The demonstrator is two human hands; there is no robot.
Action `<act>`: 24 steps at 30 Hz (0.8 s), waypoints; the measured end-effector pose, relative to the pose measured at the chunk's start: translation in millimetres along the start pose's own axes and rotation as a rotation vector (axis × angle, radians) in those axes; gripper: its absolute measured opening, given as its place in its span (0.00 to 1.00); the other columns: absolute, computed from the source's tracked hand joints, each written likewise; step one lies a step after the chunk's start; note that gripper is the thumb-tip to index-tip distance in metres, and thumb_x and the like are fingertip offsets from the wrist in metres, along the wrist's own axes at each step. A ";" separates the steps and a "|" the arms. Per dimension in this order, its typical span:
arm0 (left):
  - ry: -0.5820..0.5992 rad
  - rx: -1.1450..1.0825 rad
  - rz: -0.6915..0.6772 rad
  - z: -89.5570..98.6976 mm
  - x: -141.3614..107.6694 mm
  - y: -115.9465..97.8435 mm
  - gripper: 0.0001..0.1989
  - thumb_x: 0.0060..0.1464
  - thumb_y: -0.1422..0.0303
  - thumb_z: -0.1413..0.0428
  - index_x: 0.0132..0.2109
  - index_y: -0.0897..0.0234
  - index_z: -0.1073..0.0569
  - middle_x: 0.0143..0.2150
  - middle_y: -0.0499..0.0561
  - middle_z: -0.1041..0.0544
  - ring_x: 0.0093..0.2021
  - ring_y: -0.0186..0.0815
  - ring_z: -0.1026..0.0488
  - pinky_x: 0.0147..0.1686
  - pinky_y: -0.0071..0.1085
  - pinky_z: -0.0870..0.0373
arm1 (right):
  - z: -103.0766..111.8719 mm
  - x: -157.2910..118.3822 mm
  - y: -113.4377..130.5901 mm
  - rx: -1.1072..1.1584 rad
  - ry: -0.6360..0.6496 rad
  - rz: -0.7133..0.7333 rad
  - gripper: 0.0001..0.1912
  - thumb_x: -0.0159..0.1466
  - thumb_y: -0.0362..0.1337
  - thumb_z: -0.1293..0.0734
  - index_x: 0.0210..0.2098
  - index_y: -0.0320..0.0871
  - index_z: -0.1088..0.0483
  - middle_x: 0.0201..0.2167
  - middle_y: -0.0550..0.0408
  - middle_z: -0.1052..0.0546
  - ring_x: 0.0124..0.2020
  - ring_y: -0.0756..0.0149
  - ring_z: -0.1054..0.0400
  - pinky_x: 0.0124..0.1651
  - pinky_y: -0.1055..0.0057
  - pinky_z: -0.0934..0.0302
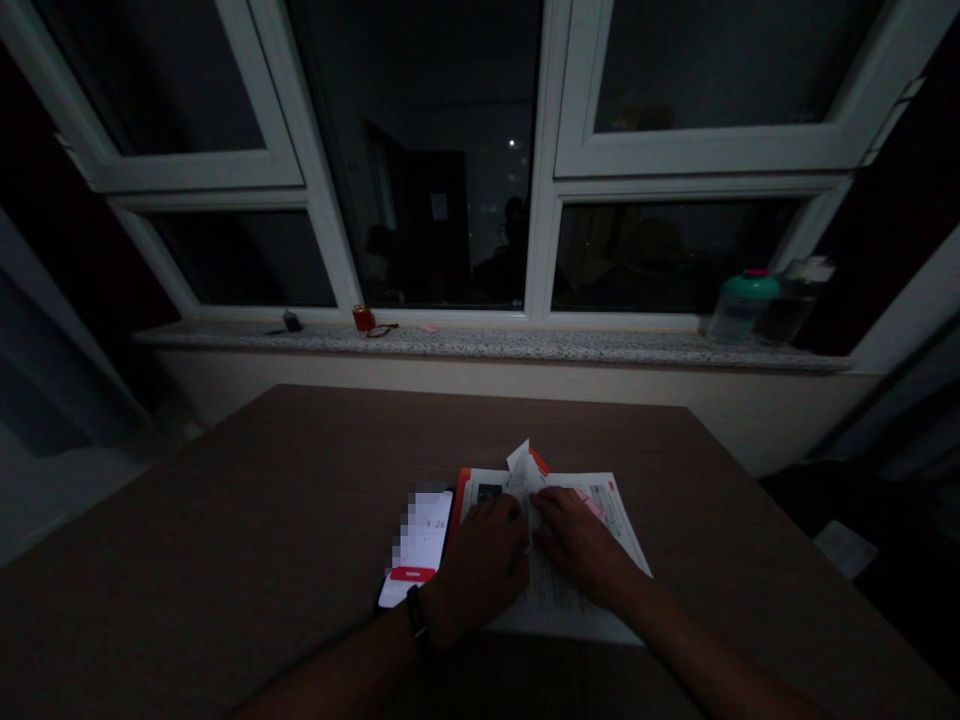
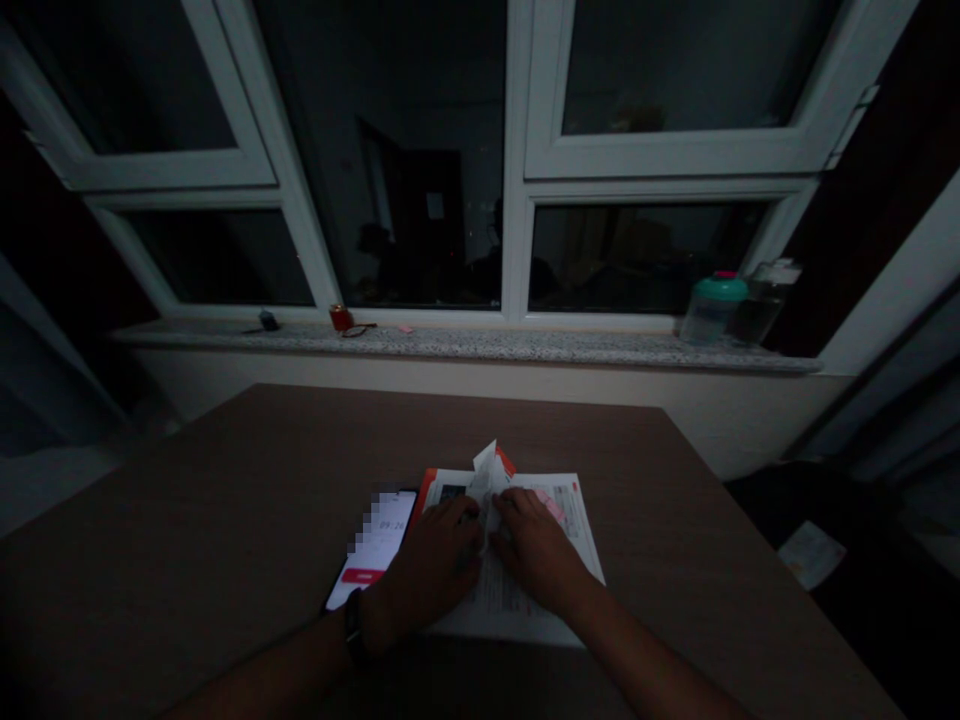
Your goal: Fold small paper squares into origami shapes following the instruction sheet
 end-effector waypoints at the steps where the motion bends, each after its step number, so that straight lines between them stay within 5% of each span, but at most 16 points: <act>1: 0.003 0.002 -0.003 -0.5 0.1 -0.5 0.07 0.54 0.75 0.44 0.41 0.62 0.30 0.51 0.53 0.31 0.50 0.43 0.33 0.50 0.40 0.34 | 0.0 0.2 0.0 -0.003 -0.001 -0.002 0.24 0.64 0.32 0.37 0.60 0.41 0.35 0.55 0.43 0.31 0.58 0.52 0.39 0.62 0.55 0.43; 13: -0.029 -0.133 -0.015 -3.5 0.2 3.4 0.02 0.56 0.73 0.42 0.36 0.62 0.27 0.49 0.51 0.30 0.50 0.40 0.33 0.52 0.36 0.34 | -0.1 1.7 -0.7 0.009 0.018 -0.024 0.24 0.64 0.32 0.36 0.60 0.41 0.34 0.56 0.43 0.31 0.58 0.53 0.39 0.62 0.57 0.44; 24: -0.027 -0.144 0.037 -8.1 -2.6 10.2 0.11 0.58 0.74 0.45 0.48 0.61 0.30 0.47 0.51 0.27 0.51 0.41 0.33 0.52 0.38 0.35 | -1.5 0.8 -4.7 -0.005 0.015 0.013 0.26 0.66 0.35 0.37 0.63 0.39 0.37 0.60 0.41 0.33 0.61 0.53 0.41 0.64 0.55 0.45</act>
Point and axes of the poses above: each hand's wrist, its own x-axis towards the middle knuckle, its own z-axis out of the back of the hand, y = z × x, the point moved 9 cm from there along x, towards the middle knuckle
